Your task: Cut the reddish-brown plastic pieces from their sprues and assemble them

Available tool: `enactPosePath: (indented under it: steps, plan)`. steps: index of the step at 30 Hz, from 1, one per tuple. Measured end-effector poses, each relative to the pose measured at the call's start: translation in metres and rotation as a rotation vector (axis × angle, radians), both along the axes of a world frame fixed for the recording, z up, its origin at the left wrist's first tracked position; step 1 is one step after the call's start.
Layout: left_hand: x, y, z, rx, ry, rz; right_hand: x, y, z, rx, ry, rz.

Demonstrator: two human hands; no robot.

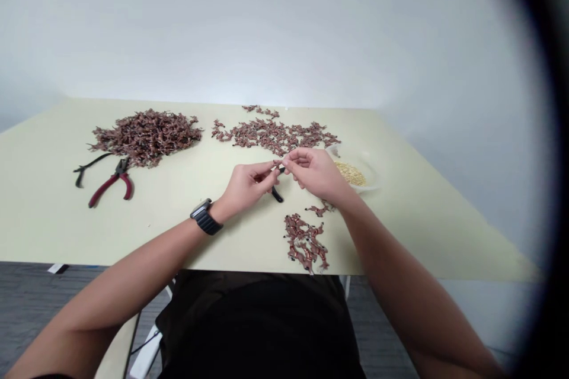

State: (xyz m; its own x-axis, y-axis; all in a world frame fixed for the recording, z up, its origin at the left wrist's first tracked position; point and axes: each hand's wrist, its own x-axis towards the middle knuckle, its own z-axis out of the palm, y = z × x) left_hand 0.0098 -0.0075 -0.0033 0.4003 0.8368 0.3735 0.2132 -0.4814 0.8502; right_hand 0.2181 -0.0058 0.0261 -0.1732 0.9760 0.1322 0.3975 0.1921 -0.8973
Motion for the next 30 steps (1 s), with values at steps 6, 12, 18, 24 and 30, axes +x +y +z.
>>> enactPosePath:
  steps: [6, 12, 18, 24, 30]
  plan:
    - [0.002, 0.002, -0.004, 0.150, 0.130, 0.062, -0.017, 0.001, -0.018, 0.116, 0.011, -0.174]
    - [0.007, 0.004, -0.002, -0.298, -0.179, 0.012, -0.022, 0.001, -0.017, 0.301, -0.015, -0.255]
    - [0.006, 0.010, -0.004, -0.625, -0.440, -0.140, -0.020, -0.002, -0.015, 0.264, -0.021, -0.230]
    - [0.006, 0.011, -0.006, -0.658, -0.463, -0.138, -0.020, -0.004, -0.015, 0.306, -0.065, -0.238]
    - [0.005, 0.009, -0.004, -0.586, -0.415, -0.117, -0.013, -0.003, -0.014, 0.370, -0.118, -0.191]
